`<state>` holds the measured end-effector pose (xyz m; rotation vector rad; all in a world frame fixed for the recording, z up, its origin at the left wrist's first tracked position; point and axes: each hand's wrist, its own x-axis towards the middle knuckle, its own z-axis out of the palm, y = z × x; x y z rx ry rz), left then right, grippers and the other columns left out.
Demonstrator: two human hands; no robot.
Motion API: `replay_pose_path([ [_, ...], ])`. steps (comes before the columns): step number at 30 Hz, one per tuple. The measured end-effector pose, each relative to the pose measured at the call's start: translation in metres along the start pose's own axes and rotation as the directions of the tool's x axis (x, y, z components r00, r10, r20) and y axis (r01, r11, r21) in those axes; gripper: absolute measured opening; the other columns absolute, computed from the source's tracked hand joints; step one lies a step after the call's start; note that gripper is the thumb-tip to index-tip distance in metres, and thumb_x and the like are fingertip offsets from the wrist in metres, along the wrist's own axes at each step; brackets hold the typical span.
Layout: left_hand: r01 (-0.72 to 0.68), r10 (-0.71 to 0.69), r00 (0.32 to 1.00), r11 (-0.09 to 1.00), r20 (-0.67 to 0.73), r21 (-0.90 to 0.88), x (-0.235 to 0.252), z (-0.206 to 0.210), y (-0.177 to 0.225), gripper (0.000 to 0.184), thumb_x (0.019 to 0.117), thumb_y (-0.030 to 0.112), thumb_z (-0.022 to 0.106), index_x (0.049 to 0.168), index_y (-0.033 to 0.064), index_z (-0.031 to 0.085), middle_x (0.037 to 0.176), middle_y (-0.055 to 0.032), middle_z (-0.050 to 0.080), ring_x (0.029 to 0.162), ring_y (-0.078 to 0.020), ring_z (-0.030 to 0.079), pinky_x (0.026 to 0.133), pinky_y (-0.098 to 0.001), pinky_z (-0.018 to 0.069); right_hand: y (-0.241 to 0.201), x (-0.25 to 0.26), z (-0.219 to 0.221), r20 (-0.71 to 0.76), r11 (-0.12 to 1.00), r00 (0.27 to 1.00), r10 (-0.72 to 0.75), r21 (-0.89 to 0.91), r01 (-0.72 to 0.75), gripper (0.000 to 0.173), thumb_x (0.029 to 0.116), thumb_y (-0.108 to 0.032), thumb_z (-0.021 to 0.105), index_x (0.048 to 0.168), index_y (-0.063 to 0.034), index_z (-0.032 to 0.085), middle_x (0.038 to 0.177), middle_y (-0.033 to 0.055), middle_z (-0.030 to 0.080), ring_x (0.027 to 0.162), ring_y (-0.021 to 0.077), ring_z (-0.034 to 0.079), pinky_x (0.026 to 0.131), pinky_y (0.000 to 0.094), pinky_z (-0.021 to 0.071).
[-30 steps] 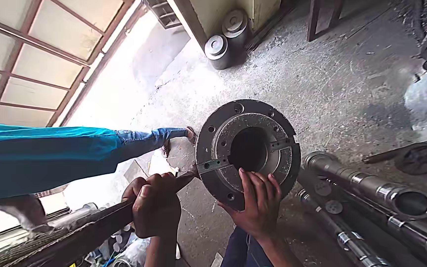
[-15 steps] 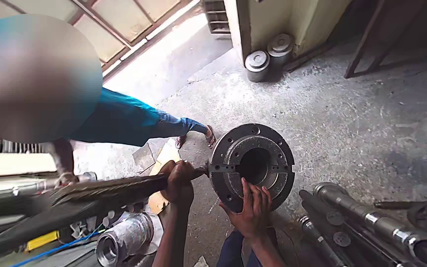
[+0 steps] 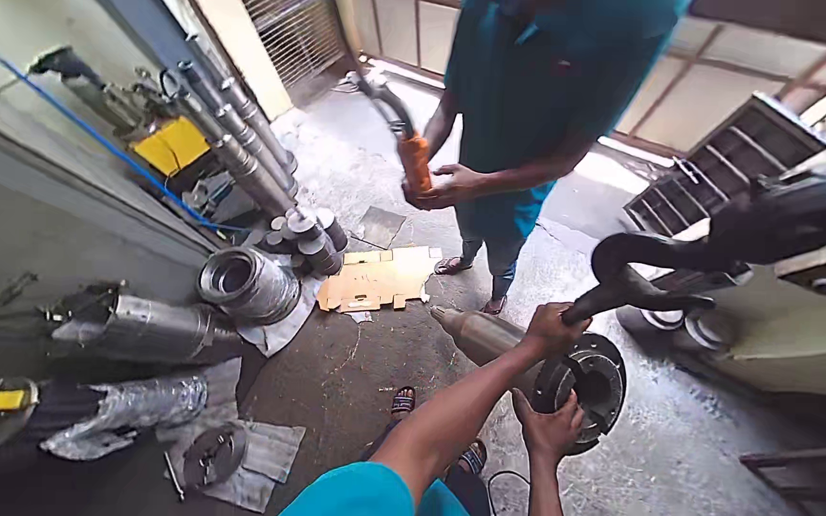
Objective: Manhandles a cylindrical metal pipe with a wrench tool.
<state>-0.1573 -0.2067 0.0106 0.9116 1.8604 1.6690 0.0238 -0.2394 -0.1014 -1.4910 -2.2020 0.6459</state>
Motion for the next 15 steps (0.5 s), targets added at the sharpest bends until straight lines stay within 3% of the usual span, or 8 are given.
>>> replay_pose_path([
  [5, 0.085, -0.086, 0.989, 0.996, 0.118, 0.014, 0.01, -0.073, -0.005, 0.03, 0.1022, 0.02, 0.06, 0.114, -0.0062, 0.07, 0.11, -0.0245, 0.071, 0.106, -0.0344, 0.068, 0.097, -0.0535, 0.0514, -0.056, -0.008, 0.024, 0.086, 0.999, 0.996, -0.039, -0.03, 0.042, 0.113, 0.0618, -0.045, 0.095, 0.15, 0.0032, 0.044, 0.14, 0.0357, 0.051, 0.131, 0.0523, 0.05, 0.108, 0.0641, 0.0405],
  [10, 0.001, 0.001, 0.999, 1.0, 0.053, -0.025, 0.008, -0.12, -0.024, 0.029, 0.1009, 0.018, 0.061, 0.112, -0.0071, 0.069, 0.107, -0.0252, 0.071, 0.105, -0.0365, 0.068, 0.097, -0.0544, 0.0499, -0.092, -0.014, 0.048, 0.152, 0.985, 0.982, -0.111, -0.116, 0.13, 0.104, 0.0674, -0.038, 0.094, 0.147, 0.0063, 0.045, 0.139, 0.0369, 0.052, 0.131, 0.0517, 0.052, 0.11, 0.0631, 0.0404],
  [15, 0.001, 0.001, 0.999, 0.999, 0.044, -0.044, 0.009, -0.163, -0.03, 0.028, 0.1008, 0.018, 0.062, 0.115, -0.0054, 0.069, 0.109, -0.0242, 0.071, 0.107, -0.0367, 0.068, 0.097, -0.0569, 0.0507, -0.113, -0.01, 0.067, 0.281, 0.961, 0.934, -0.222, -0.101, 0.259, 0.094, 0.0715, -0.024, 0.092, 0.143, 0.0121, 0.044, 0.138, 0.0395, 0.051, 0.13, 0.0517, 0.052, 0.11, 0.0606, 0.0419],
])
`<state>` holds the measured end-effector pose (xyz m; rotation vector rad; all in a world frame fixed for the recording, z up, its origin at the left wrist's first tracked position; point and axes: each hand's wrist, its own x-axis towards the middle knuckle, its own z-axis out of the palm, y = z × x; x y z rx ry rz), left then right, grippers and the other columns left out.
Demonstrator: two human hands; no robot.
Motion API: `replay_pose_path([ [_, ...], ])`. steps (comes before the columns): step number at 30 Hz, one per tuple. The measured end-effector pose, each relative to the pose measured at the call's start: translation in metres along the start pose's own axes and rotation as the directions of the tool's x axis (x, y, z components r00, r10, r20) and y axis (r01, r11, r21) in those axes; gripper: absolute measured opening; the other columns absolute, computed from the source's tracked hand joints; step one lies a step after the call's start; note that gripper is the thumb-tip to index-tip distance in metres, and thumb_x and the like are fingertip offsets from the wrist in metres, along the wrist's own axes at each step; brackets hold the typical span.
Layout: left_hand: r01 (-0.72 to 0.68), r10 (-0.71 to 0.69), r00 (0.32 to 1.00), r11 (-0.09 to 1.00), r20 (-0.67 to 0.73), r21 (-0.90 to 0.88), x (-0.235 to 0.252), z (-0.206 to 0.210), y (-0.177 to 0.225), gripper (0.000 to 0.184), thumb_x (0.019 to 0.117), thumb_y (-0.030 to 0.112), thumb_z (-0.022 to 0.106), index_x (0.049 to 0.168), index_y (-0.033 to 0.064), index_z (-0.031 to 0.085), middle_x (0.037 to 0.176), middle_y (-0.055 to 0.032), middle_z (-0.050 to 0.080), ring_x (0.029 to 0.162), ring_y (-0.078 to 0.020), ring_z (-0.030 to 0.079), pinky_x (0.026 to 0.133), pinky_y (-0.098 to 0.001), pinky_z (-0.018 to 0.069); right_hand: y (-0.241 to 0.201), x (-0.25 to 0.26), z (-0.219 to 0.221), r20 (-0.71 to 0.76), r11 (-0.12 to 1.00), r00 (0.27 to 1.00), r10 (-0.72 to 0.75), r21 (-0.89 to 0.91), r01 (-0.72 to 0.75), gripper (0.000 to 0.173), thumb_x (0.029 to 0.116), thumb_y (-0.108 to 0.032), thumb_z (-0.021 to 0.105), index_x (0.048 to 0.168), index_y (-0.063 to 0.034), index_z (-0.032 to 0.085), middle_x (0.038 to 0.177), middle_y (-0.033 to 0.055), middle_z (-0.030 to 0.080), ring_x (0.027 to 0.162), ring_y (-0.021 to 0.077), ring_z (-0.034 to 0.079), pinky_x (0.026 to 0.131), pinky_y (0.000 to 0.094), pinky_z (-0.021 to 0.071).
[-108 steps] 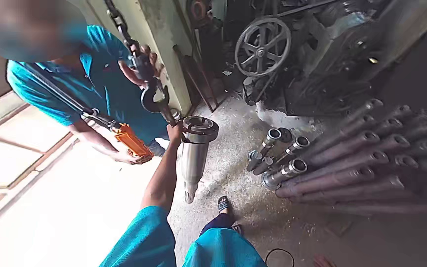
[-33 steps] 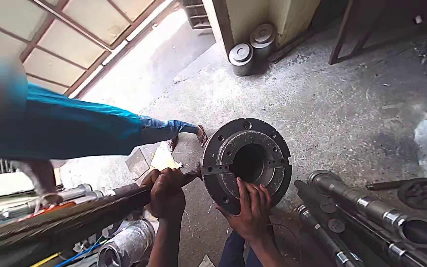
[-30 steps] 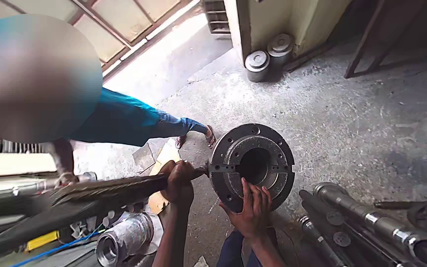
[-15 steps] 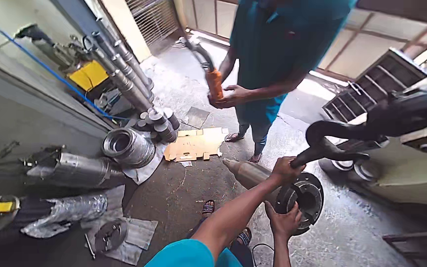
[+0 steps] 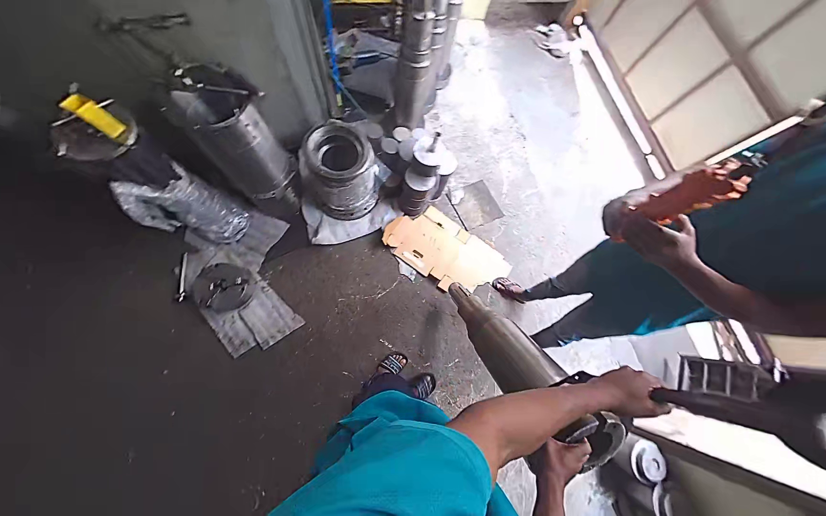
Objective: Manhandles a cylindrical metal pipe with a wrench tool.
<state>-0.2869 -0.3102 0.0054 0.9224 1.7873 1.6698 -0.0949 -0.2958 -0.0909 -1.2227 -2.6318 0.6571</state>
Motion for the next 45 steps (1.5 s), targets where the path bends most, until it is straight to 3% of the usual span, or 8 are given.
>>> replay_pose_path([
  [4, 0.006, -0.005, 1.0, 1.0, -0.019, 0.024, -0.004, -0.032, -0.003, 0.028, 0.1006, 0.018, 0.063, 0.114, -0.0048, 0.07, 0.109, -0.0237, 0.072, 0.107, -0.0368, 0.068, 0.097, -0.0566, 0.0498, -0.024, 0.003, 0.009, 0.067, 0.998, 0.996, -0.051, 0.038, 0.049, 0.094, 0.0745, -0.019, 0.09, 0.145, 0.013, 0.037, 0.142, 0.0391, 0.047, 0.133, 0.0491, 0.05, 0.112, 0.0562, 0.0406],
  [7, 0.005, -0.001, 0.999, 0.997, -0.054, 0.071, -0.001, -0.049, -0.007, 0.028, 0.1004, 0.02, 0.063, 0.114, -0.0033, 0.071, 0.109, -0.0223, 0.072, 0.107, -0.0358, 0.068, 0.096, -0.057, 0.0492, -0.03, 0.006, 0.023, 0.029, 0.994, 0.995, -0.098, 0.055, 0.096, 0.099, 0.074, -0.028, 0.091, 0.147, 0.0095, 0.035, 0.139, 0.0369, 0.052, 0.127, 0.0492, 0.057, 0.105, 0.0608, 0.046],
  [11, -0.001, 0.008, 0.995, 0.998, -0.098, 0.069, -0.001, -0.076, -0.014, 0.029, 0.1001, 0.021, 0.062, 0.112, -0.0044, 0.071, 0.108, -0.0229, 0.071, 0.106, -0.0354, 0.067, 0.096, -0.0557, 0.0497, -0.049, 0.009, 0.038, -0.018, 0.985, 0.988, -0.153, 0.077, 0.154, 0.103, 0.0702, -0.04, 0.091, 0.145, 0.0092, 0.039, 0.137, 0.0358, 0.053, 0.127, 0.049, 0.056, 0.106, 0.0621, 0.0446],
  [20, 0.033, -0.028, 0.996, 0.998, -0.09, 0.059, -0.013, -0.114, -0.013, 0.03, 0.1009, 0.021, 0.061, 0.112, -0.0059, 0.07, 0.108, -0.0245, 0.07, 0.105, -0.036, 0.067, 0.095, -0.0554, 0.0496, -0.063, 0.024, 0.049, 0.008, 0.969, 0.97, -0.245, 0.02, 0.244, 0.106, 0.069, -0.045, 0.091, 0.145, 0.0091, 0.04, 0.136, 0.0362, 0.055, 0.125, 0.05, 0.057, 0.105, 0.0635, 0.0445],
  [25, 0.022, -0.021, 1.0, 0.999, -0.012, 0.046, -0.026, -0.129, -0.015, 0.031, 0.1015, 0.022, 0.061, 0.116, -0.0047, 0.069, 0.11, -0.0239, 0.07, 0.108, -0.0358, 0.067, 0.097, -0.0552, 0.0494, -0.076, 0.021, 0.046, 0.094, 0.973, 0.973, -0.213, -0.066, 0.219, 0.111, 0.0694, -0.04, 0.092, 0.149, 0.0114, 0.035, 0.142, 0.0399, 0.048, 0.132, 0.0539, 0.049, 0.112, 0.0635, 0.0377],
  [34, -0.019, 0.017, 0.992, 1.0, 0.125, 0.017, -0.053, -0.171, -0.023, 0.031, 0.1005, 0.022, 0.062, 0.114, -0.005, 0.07, 0.113, -0.0239, 0.069, 0.112, -0.0365, 0.065, 0.099, -0.0549, 0.0482, -0.11, 0.003, 0.057, 0.078, 0.992, 0.99, -0.116, -0.047, 0.12, 0.117, 0.0601, -0.032, 0.099, 0.148, 0.0102, 0.035, 0.141, 0.0394, 0.049, 0.133, 0.0498, 0.05, 0.114, 0.058, 0.0383],
  [38, -0.002, 0.003, 0.991, 1.0, 0.135, -0.007, -0.077, -0.183, -0.025, 0.032, 0.1008, 0.027, 0.062, 0.113, -0.0015, 0.07, 0.113, -0.0222, 0.07, 0.112, -0.0371, 0.065, 0.098, -0.0591, 0.0482, -0.122, -0.017, 0.058, 0.127, 0.995, 0.988, -0.093, -0.006, 0.095, 0.118, 0.0605, -0.028, 0.099, 0.15, 0.0082, 0.032, 0.145, 0.0379, 0.045, 0.136, 0.0461, 0.048, 0.115, 0.0543, 0.0382],
  [45, 0.022, -0.019, 0.995, 0.999, 0.095, -0.023, -0.125, -0.199, -0.022, 0.032, 0.1002, 0.026, 0.063, 0.114, -0.0016, 0.07, 0.114, -0.0223, 0.07, 0.113, -0.0374, 0.064, 0.098, -0.0602, 0.0484, -0.131, -0.057, 0.068, 0.142, 0.989, 0.982, -0.128, 0.089, 0.116, 0.118, 0.0578, -0.025, 0.099, 0.149, 0.0088, 0.033, 0.14, 0.0356, 0.051, 0.13, 0.0414, 0.054, 0.112, 0.0519, 0.0426],
])
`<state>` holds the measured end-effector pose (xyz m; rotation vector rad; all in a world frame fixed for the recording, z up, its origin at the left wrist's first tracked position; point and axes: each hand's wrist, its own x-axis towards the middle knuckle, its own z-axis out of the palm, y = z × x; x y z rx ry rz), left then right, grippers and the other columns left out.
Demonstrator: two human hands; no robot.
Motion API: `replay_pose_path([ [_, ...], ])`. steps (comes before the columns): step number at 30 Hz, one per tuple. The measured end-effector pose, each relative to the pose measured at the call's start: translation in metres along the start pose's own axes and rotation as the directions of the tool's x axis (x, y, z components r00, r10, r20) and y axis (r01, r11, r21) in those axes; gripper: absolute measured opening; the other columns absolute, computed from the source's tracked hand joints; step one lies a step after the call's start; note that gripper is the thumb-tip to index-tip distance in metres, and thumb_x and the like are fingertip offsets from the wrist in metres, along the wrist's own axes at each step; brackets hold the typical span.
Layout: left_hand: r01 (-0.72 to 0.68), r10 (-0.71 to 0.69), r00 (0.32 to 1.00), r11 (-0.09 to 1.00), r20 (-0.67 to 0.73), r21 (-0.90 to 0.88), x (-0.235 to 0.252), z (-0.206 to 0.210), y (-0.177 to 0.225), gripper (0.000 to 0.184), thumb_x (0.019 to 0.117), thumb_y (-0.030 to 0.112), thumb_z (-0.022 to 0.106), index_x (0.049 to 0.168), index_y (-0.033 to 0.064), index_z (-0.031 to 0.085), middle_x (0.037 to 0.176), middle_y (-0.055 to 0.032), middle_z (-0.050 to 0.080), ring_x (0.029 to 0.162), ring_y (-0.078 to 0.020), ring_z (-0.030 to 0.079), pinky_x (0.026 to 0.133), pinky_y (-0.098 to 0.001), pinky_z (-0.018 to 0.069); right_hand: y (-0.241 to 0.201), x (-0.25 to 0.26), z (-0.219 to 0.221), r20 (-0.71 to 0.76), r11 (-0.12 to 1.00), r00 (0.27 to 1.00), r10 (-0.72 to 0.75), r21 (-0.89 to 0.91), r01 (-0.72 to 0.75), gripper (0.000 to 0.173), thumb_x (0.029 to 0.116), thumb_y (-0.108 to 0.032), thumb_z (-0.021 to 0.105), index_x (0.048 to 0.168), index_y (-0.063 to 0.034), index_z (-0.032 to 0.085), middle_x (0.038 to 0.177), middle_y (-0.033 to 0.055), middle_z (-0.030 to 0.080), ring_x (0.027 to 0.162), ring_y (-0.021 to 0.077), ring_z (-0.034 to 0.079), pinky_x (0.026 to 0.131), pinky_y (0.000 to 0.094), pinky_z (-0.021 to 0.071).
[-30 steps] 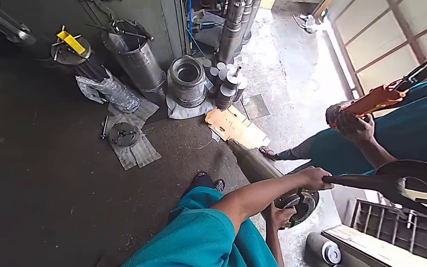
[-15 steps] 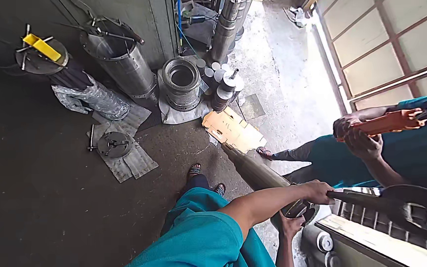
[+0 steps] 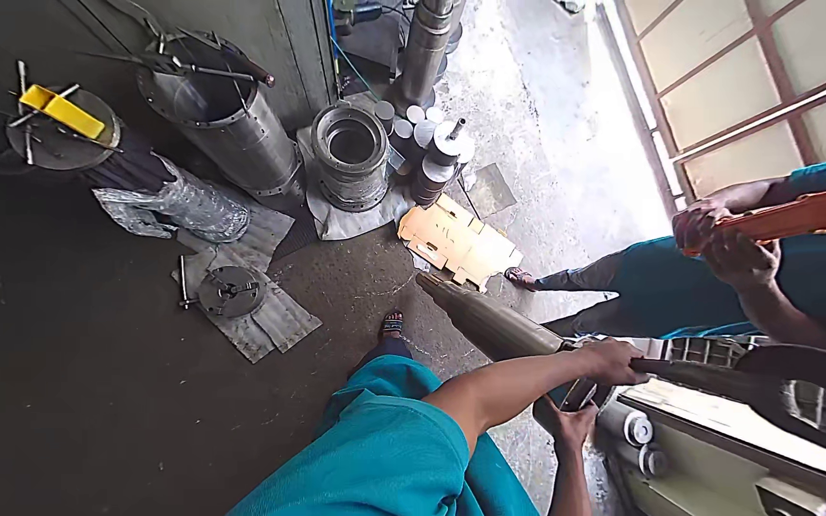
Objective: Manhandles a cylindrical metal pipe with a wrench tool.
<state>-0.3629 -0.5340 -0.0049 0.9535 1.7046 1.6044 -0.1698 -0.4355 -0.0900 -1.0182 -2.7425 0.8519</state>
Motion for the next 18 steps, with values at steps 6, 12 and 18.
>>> replay_pose_path([
  [6, 0.006, -0.011, 0.989, 1.0, -0.149, -0.031, -0.071, -0.016, 0.008, 0.03, 0.1012, 0.02, 0.062, 0.114, -0.0055, 0.07, 0.109, -0.0242, 0.071, 0.106, -0.0362, 0.067, 0.097, -0.055, 0.0498, -0.019, -0.045, 0.026, -0.003, 0.996, 0.997, -0.079, -0.031, 0.079, 0.115, 0.0577, -0.032, 0.098, 0.146, 0.0096, 0.037, 0.137, 0.0376, 0.052, 0.128, 0.0464, 0.054, 0.111, 0.0564, 0.042],
  [12, 0.091, -0.096, 0.953, 0.995, -0.288, -0.03, -0.142, -0.042, 0.015, 0.03, 0.1034, 0.022, 0.061, 0.118, -0.003, 0.07, 0.109, -0.0234, 0.072, 0.107, -0.0352, 0.068, 0.096, -0.0564, 0.0515, -0.064, -0.098, 0.056, 0.025, 0.98, 0.989, -0.145, -0.136, 0.147, 0.113, 0.0608, -0.044, 0.096, 0.143, 0.0105, 0.042, 0.136, 0.0363, 0.054, 0.129, 0.048, 0.054, 0.11, 0.0602, 0.0409],
  [18, 0.091, -0.113, 0.909, 0.993, -0.401, -0.074, -0.221, -0.065, 0.019, 0.027, 0.1025, 0.02, 0.063, 0.114, -0.0037, 0.069, 0.103, -0.0236, 0.071, 0.1, -0.0362, 0.068, 0.089, -0.0572, 0.0531, -0.102, -0.154, 0.089, 0.062, 0.967, 0.986, -0.157, -0.192, 0.166, 0.112, 0.0641, -0.047, 0.094, 0.145, 0.0094, 0.041, 0.139, 0.0363, 0.052, 0.131, 0.0484, 0.053, 0.111, 0.0601, 0.0393],
])
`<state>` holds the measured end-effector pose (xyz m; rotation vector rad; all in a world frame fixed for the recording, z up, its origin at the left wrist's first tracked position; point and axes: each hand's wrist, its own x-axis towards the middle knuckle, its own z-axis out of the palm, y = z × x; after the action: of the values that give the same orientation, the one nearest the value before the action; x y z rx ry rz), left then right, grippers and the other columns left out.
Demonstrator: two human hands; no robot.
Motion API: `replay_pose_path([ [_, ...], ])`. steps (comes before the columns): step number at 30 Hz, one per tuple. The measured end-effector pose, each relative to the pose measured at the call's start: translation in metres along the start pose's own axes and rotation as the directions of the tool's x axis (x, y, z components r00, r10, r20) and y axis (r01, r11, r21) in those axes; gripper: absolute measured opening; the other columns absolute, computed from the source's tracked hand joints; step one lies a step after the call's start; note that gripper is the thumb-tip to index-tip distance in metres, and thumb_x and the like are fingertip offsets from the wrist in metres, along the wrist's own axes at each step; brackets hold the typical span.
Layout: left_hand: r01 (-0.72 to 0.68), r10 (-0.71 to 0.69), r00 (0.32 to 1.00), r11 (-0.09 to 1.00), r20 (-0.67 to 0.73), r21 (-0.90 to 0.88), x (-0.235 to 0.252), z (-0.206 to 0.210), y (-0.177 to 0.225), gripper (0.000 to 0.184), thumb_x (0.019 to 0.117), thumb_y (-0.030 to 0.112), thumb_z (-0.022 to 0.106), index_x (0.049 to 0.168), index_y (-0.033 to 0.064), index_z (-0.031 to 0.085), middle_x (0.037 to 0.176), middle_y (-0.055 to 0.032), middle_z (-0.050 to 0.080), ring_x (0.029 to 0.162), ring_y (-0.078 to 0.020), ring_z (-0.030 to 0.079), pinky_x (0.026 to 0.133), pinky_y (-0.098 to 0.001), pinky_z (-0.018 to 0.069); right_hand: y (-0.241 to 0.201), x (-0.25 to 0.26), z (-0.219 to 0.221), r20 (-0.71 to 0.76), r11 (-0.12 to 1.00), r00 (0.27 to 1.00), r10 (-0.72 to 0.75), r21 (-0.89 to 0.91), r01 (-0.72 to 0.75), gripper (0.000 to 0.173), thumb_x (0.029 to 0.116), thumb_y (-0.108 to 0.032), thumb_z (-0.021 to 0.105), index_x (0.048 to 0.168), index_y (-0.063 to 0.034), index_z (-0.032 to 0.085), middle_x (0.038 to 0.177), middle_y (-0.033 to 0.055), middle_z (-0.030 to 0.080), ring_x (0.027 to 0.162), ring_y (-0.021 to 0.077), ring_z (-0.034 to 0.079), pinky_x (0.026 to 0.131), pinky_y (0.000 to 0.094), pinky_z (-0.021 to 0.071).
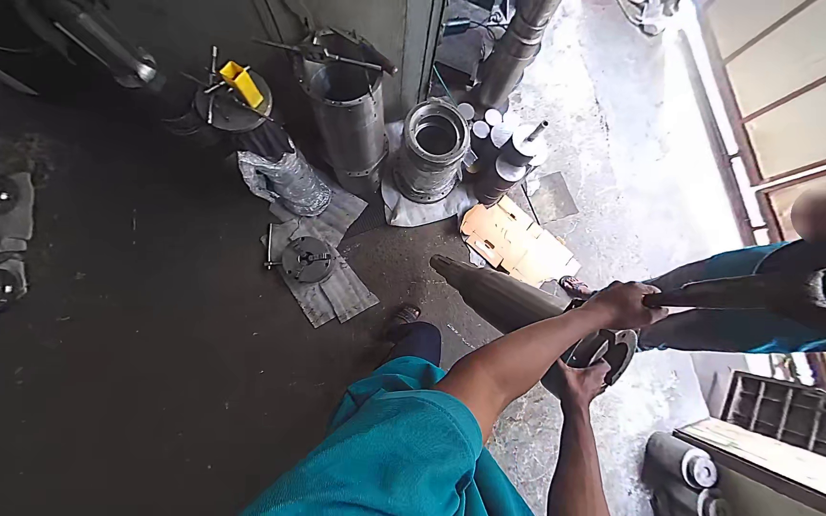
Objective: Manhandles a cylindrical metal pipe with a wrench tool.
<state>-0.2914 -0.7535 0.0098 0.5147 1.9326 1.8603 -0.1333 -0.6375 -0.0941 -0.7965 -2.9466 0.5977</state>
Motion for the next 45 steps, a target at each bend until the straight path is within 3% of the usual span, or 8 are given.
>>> replay_pose_path([
  [10, -0.001, 0.001, 1.0, 1.0, -0.013, 0.004, -0.084, -0.107, -0.003, 0.026, 0.1031, 0.02, 0.061, 0.113, -0.0014, 0.071, 0.102, -0.0217, 0.072, 0.1, -0.0353, 0.069, 0.089, -0.057, 0.0535, -0.098, -0.078, 0.048, 0.033, 0.996, 0.999, -0.031, 0.085, 0.028, 0.107, 0.0675, -0.036, 0.093, 0.146, 0.01, 0.037, 0.138, 0.0356, 0.054, 0.129, 0.0448, 0.055, 0.11, 0.0553, 0.0426],
  [16, 0.04, -0.042, 0.997, 0.999, -0.062, -0.036, -0.133, -0.175, -0.002, 0.024, 0.1027, 0.019, 0.061, 0.112, -0.002, 0.069, 0.096, -0.0219, 0.071, 0.093, -0.0352, 0.07, 0.082, -0.0569, 0.0556, -0.156, -0.113, 0.077, 0.035, 0.994, 0.997, -0.07, 0.088, 0.067, 0.103, 0.0671, -0.031, 0.094, 0.145, 0.01, 0.039, 0.135, 0.034, 0.057, 0.126, 0.0424, 0.058, 0.109, 0.0536, 0.0446],
  [23, 0.048, -0.053, 0.989, 0.998, -0.135, -0.038, -0.172, -0.23, -0.009, 0.025, 0.103, 0.023, 0.061, 0.109, 0.0003, 0.07, 0.093, -0.0194, 0.071, 0.091, -0.034, 0.07, 0.081, -0.0574, 0.0553, -0.205, -0.141, 0.102, 0.063, 0.988, 0.987, -0.146, 0.064, 0.142, 0.104, 0.07, -0.031, 0.091, 0.148, 0.0109, 0.035, 0.142, 0.0355, 0.05, 0.132, 0.0446, 0.053, 0.112, 0.0568, 0.0402],
  [28, 0.056, -0.062, 0.969, 0.998, -0.238, -0.028, -0.19, -0.251, -0.014, 0.023, 0.1007, 0.023, 0.063, 0.109, 0.0027, 0.07, 0.094, -0.0188, 0.071, 0.092, -0.0349, 0.07, 0.078, -0.0593, 0.0559, -0.226, -0.149, 0.115, 0.089, 0.977, 0.975, -0.204, 0.079, 0.197, 0.103, 0.0696, -0.031, 0.091, 0.147, 0.0109, 0.036, 0.14, 0.0343, 0.052, 0.13, 0.0423, 0.055, 0.11, 0.0541, 0.0428],
  [33, 0.079, -0.088, 0.922, 0.996, -0.376, -0.039, -0.216, -0.27, -0.009, 0.023, 0.1014, 0.02, 0.063, 0.111, 0.0009, 0.069, 0.094, -0.0215, 0.071, 0.089, -0.0368, 0.07, 0.074, -0.0588, 0.0558, -0.249, -0.159, 0.125, 0.087, 0.966, 0.962, -0.258, 0.035, 0.256, 0.102, 0.0691, -0.039, 0.088, 0.146, 0.0086, 0.041, 0.139, 0.0336, 0.054, 0.13, 0.0464, 0.054, 0.106, 0.0651, 0.0406],
  [42, 0.063, -0.038, 0.83, 0.998, -0.556, 0.026, -0.223, -0.293, -0.025, 0.032, 0.0982, 0.024, 0.064, 0.116, -0.0019, 0.07, 0.106, -0.023, 0.072, 0.104, -0.0373, 0.07, 0.091, -0.0595, 0.0548, -0.277, -0.171, 0.129, 0.14, 0.947, 0.946, -0.294, -0.092, 0.308, 0.106, 0.0737, -0.049, 0.085, 0.15, 0.0063, 0.038, 0.145, 0.0319, 0.051, 0.134, 0.0448, 0.053, 0.107, 0.0629, 0.0418],
  [45, 0.042, -0.01, 0.806, 0.998, -0.592, 0.041, -0.227, -0.297, -0.023, 0.028, 0.0979, 0.021, 0.064, 0.107, -0.0045, 0.071, 0.101, -0.0238, 0.071, 0.1, -0.0376, 0.069, 0.088, -0.0593, 0.0537, -0.281, -0.171, 0.131, 0.156, 0.938, 0.938, -0.308, -0.114, 0.327, 0.107, 0.0751, -0.05, 0.085, 0.151, 0.007, 0.036, 0.145, 0.032, 0.05, 0.135, 0.0449, 0.051, 0.108, 0.0617, 0.0418],
])
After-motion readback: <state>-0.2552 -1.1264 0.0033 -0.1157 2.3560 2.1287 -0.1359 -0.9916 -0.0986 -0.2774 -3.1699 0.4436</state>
